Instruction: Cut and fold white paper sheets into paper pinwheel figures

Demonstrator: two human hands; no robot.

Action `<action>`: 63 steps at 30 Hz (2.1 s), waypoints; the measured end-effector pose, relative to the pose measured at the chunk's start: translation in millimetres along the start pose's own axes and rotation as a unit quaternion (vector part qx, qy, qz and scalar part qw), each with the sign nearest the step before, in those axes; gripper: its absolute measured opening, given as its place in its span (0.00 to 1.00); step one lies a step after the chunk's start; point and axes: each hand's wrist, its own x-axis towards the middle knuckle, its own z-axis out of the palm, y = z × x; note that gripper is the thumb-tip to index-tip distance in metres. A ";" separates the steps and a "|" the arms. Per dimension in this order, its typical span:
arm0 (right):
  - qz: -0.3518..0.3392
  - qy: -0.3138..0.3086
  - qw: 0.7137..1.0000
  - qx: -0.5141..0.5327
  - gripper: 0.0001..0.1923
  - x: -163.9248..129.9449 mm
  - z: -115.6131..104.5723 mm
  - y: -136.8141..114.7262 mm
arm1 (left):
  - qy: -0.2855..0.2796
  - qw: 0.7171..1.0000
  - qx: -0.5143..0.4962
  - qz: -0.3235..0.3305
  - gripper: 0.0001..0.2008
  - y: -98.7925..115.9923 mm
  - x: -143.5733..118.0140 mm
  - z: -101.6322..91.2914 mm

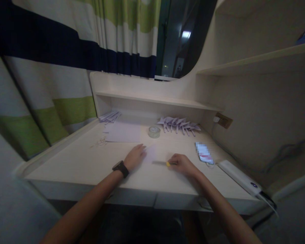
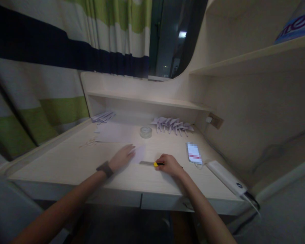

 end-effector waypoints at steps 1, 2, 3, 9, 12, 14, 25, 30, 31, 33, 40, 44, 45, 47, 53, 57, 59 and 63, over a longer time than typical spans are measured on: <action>0.015 0.010 1.000 -0.020 0.08 -2.2 -1.2 0.7 | 0.014 1.000 -0.001 -0.016 0.22 -1.9 0.5 -1.0; 0.034 0.022 0.998 -0.043 0.09 -4.0 -1.2 1.4 | 0.019 1.000 -0.004 -0.025 0.23 -3.4 0.5 -2.7; 0.059 0.035 0.995 -0.069 0.10 -5.2 -0.3 2.2 | 0.016 0.999 -0.008 -0.026 0.23 -4.6 -0.1 -5.0; 0.246 0.105 0.941 -0.207 0.22 7.3 12.8 7.2 | -0.091 0.995 -0.026 0.014 0.31 -1.1 -12.5 -19.1; 0.306 0.111 0.918 -0.227 0.22 26.2 15.5 10.7 | -0.092 0.996 -0.005 0.015 0.28 5.0 -18.1 -21.9; 0.328 0.116 0.910 -0.225 0.22 39.7 15.3 14.3 | -0.088 0.996 0.013 0.023 0.25 10.0 -20.4 -23.3; 0.351 0.143 0.902 -0.206 0.20 73.2 6.4 44.1 | -0.083 0.991 0.074 0.078 0.15 20.9 -22.2 -22.5; 0.336 0.167 0.911 -0.174 0.20 73.9 0.1 38.2 | -0.067 0.990 0.081 0.089 0.17 20.3 -19.2 -15.4; 0.327 0.174 0.914 -0.164 0.20 74.3 -0.1 34.4 | -0.065 0.991 0.079 0.092 0.16 20.8 -18.3 -13.7; 0.303 0.185 0.925 -0.134 0.19 77.2 2.3 25.0 | -0.059 0.991 0.069 0.098 0.16 22.3 -15.9 -9.2; 0.271 0.179 0.944 0.061 0.19 106.4 32.7 -1.0 | -0.034 0.992 0.035 0.118 0.13 26.2 -9.2 10.6; 0.295 0.213 0.915 0.175 0.25 115.5 42.8 -0.4 | 0.027 0.987 0.015 0.156 0.14 24.6 -11.0 12.5; 0.298 0.221 0.906 0.203 0.25 115.5 43.1 0.6 | 0.042 0.986 0.003 0.161 0.14 23.7 -11.6 12.1; 0.298 0.230 0.889 0.260 0.26 113.3 41.7 3.1 | 0.063 0.984 -0.025 0.165 0.14 22.2 -12.0 11.2; 0.275 0.221 0.837 0.418 0.15 100.4 28.4 15.0 | 0.083 0.984 -0.084 0.134 0.17 27.2 -10.4 3.4; 0.264 0.241 0.801 0.480 0.12 95.3 19.8 27.3 | 0.106 0.990 -0.081 0.042 0.22 30.6 -13.3 -4.7; 0.265 0.262 0.787 0.492 0.13 95.3 18.9 32.4 | 0.071 0.994 -0.076 0.019 0.25 28.6 -15.1 -5.7; 0.274 0.301 0.775 0.484 0.16 100.1 24.8 39.6 | -0.008 0.996 -0.087 0.005 0.34 23.8 -16.0 -4.6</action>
